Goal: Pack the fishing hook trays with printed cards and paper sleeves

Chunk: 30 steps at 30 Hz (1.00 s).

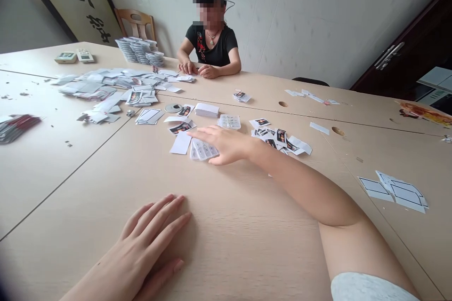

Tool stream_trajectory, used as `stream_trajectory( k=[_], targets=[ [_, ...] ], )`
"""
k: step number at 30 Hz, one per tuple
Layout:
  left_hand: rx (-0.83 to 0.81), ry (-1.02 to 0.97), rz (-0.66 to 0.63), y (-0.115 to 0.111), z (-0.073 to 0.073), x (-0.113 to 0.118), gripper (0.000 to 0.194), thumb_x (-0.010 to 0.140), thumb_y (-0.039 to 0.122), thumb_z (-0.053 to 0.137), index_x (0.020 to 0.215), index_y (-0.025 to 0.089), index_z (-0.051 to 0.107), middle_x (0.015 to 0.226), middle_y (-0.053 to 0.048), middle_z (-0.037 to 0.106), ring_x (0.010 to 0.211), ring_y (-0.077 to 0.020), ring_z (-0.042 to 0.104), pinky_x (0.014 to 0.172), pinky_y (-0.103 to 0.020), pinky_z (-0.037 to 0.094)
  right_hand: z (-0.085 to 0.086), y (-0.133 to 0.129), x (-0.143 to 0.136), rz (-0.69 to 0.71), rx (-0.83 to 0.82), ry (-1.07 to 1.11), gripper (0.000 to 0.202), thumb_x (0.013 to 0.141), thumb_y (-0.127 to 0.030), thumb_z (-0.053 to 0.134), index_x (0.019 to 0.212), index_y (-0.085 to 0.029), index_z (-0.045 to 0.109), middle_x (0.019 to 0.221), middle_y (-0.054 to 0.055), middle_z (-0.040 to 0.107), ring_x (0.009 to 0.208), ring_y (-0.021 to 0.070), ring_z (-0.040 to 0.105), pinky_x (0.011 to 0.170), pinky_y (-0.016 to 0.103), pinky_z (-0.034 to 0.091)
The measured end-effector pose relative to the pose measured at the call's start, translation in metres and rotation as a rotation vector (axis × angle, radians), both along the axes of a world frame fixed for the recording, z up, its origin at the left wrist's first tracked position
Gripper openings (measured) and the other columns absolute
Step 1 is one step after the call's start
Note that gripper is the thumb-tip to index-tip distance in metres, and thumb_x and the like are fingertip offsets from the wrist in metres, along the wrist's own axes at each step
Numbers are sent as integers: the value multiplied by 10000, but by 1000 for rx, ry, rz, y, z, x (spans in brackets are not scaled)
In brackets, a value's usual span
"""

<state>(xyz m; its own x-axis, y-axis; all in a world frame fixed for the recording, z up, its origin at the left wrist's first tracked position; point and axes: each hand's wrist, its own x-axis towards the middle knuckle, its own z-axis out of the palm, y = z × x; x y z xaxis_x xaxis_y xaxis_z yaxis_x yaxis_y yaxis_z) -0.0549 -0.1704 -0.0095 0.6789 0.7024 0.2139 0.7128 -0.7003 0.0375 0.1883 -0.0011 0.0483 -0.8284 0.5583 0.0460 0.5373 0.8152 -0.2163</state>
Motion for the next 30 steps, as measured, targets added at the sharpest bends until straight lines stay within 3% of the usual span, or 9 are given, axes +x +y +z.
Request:
stream_trajectory(
  k=[5, 11, 16, 21, 24, 27, 30],
  targets=[
    [37, 16, -10, 1, -1, -1, 562, 901, 445, 482, 1419, 276, 346, 1516, 26, 305, 1371, -253, 308, 1042, -435, 451, -3, 4, -12, 18, -11, -23, 919, 751, -185, 611, 1506, -256, 93, 1358, 109, 493, 1148, 269, 517, 955, 416, 410],
    [68, 27, -15, 0, 3, -1, 535, 900, 437, 481, 1395, 255, 389, 1489, 4, 361, 1344, -268, 361, 994, -445, 498, -12, 13, -10, -69, -60, -27, 1005, 758, -283, 644, 1507, -235, -24, 1285, 139, 507, 1124, 285, 491, 961, 456, 380],
    [23, 18, -10, -2, 8, 1, 522, 905, 427, 476, 1390, 255, 388, 1481, 7, 373, 1353, -259, 348, 1014, -443, 488, -6, -9, -9, -153, 1, -14, 997, 706, -307, 698, 1504, -233, 105, 1241, 134, 476, 1169, 295, 448, 980, 458, 378],
    [-33, 5, -6, -1, 8, 2, 506, 911, 411, 468, 1384, 250, 391, 1472, -8, 385, 1361, -257, 328, 1045, -463, 453, 2, -63, -9, -4, -109, -77, 926, 725, -425, 708, 1486, -229, 218, 1244, 127, 503, 1163, 287, 483, 963, 400, 420],
    [-67, 9, -9, -1, 5, 1, 528, 915, 412, 460, 1408, 253, 358, 1499, -14, 340, 1383, -257, 287, 1077, -473, 414, -1, -84, -8, 9, -85, -105, 914, 717, -515, 699, 1461, -171, 295, 1370, 163, 443, 1299, 322, 369, 1048, 433, 349],
    [-86, -3, -18, -1, 2, 0, 552, 911, 418, 468, 1421, 250, 339, 1509, -25, 320, 1391, -265, 270, 1100, -485, 379, 1, -93, 8, -36, -32, -98, 927, 722, -614, 637, 1453, -144, 313, 1462, 173, 357, 1366, 332, 276, 1097, 468, 279],
    [-86, -44, -16, 0, 1, 0, 565, 894, 426, 498, 1413, 256, 354, 1501, -34, 335, 1381, -279, 287, 1099, -493, 374, 20, -94, 46, -129, -14, -104, 812, 763, -643, 566, 1432, -231, 360, 1386, 104, 486, 1297, 310, 399, 1109, 504, 236]
  ],
)
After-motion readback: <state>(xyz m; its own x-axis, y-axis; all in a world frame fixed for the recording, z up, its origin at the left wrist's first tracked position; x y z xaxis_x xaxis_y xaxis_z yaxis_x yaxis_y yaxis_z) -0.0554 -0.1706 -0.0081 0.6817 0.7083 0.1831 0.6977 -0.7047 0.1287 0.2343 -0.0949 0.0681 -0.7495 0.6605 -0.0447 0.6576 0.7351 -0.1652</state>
